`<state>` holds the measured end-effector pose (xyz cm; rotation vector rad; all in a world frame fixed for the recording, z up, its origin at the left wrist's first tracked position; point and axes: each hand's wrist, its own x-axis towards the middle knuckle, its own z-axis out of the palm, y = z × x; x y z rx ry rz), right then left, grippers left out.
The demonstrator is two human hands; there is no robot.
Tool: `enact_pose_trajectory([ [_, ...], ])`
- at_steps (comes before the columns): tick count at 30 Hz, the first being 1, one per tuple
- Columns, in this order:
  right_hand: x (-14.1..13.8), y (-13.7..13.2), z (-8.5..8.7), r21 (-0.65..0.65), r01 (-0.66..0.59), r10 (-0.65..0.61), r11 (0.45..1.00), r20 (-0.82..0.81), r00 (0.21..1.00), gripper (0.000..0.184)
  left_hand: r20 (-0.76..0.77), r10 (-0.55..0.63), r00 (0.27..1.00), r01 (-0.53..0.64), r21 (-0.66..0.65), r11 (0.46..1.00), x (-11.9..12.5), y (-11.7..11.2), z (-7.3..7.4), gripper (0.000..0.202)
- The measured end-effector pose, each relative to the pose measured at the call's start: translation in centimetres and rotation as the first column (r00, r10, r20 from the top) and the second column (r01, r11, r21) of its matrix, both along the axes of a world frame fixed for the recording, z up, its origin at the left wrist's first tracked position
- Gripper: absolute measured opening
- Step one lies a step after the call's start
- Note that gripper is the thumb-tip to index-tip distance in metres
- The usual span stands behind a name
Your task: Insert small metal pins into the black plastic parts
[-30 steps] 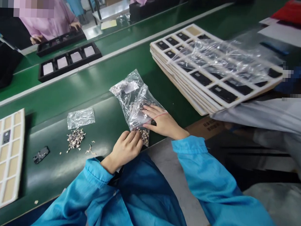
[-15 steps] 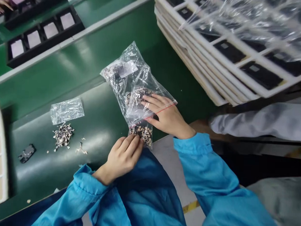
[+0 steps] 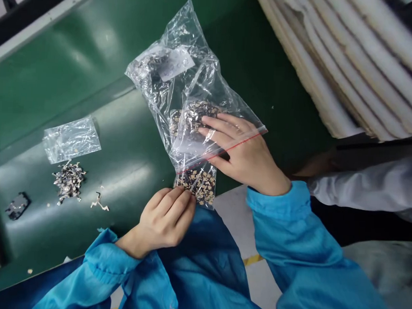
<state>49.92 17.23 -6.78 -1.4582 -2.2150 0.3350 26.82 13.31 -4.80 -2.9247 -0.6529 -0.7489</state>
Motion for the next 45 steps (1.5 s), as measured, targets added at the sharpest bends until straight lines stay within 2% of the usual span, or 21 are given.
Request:
enact_pose_trajectory([
  [6,0.0,0.1,0.0,-0.028,0.002,-0.003,1.000,-0.008,1.000,0.042,0.009,-0.030,1.000,0.030,-0.017,0.999,0.0,-0.2,-0.3,0.013],
  [11,-0.1,0.2,-0.1,-0.003,0.025,-0.025,1.000,-0.012,1.000,0.046,0.016,-0.088,0.996,0.088,-0.008,0.996,-0.1,-0.2,-0.5,0.013],
  [16,0.0,0.4,-0.2,-0.008,0.031,-0.031,0.999,-0.004,1.000,0.051,0.037,-0.088,0.995,0.087,0.028,0.996,0.1,-0.1,-0.3,0.018],
  [21,0.2,0.5,0.8,-0.062,-0.006,0.004,0.998,-0.044,0.999,0.046,0.151,-0.057,0.987,0.052,0.034,0.998,0.1,-0.7,0.3,0.012],
  [25,0.4,0.1,2.1,-0.168,-0.099,0.059,0.981,-0.228,0.972,0.041,0.270,-0.073,0.960,0.092,-0.057,0.994,0.4,-0.7,2.3,0.011],
  [27,0.9,-0.4,2.7,-0.249,-0.154,0.060,0.956,-0.347,0.936,0.045,0.325,-0.058,0.944,0.104,-0.123,0.987,0.9,-0.2,4.2,0.011],
  [29,1.5,-1.2,3.4,-0.351,-0.216,0.027,0.911,-0.471,0.881,0.060,0.357,0.030,0.934,0.056,-0.228,0.972,1.6,1.0,6.4,0.009],
  [32,2.0,-2.4,4.4,-0.472,-0.325,-0.073,0.819,-0.648,0.758,0.087,0.405,0.198,0.893,0.020,-0.474,0.880,2.7,3.8,9.3,0.005],
  [35,1.3,-3.3,5.2,-0.482,-0.433,-0.087,0.761,-0.738,0.669,0.091,0.489,0.267,0.830,0.139,-0.645,0.751,3.3,6.5,11.1,0.008],
  [37,0.1,-3.6,5.4,-0.469,-0.410,-0.091,0.782,-0.737,0.669,0.081,0.516,0.299,0.802,0.215,-0.717,0.663,3.4,7.6,11.7,0.011],
  [39,-1.2,-3.8,5.4,-0.458,-0.337,-0.128,0.823,-0.726,0.676,0.065,0.522,0.338,0.783,0.264,-0.771,0.580,3.2,8.1,12.1,0.014],
  [41,-2.3,-4.0,5.5,-0.440,-0.297,-0.151,0.848,-0.736,0.660,0.055,0.521,0.380,0.764,0.294,-0.806,0.514,2.9,8.2,12.3,0.015],
  [45,-3.1,-4.5,6.0,-0.392,-0.273,-0.160,0.879,-0.780,0.604,0.043,0.506,0.452,0.735,0.297,-0.839,0.457,1.8,8.3,12.2,0.015],
])
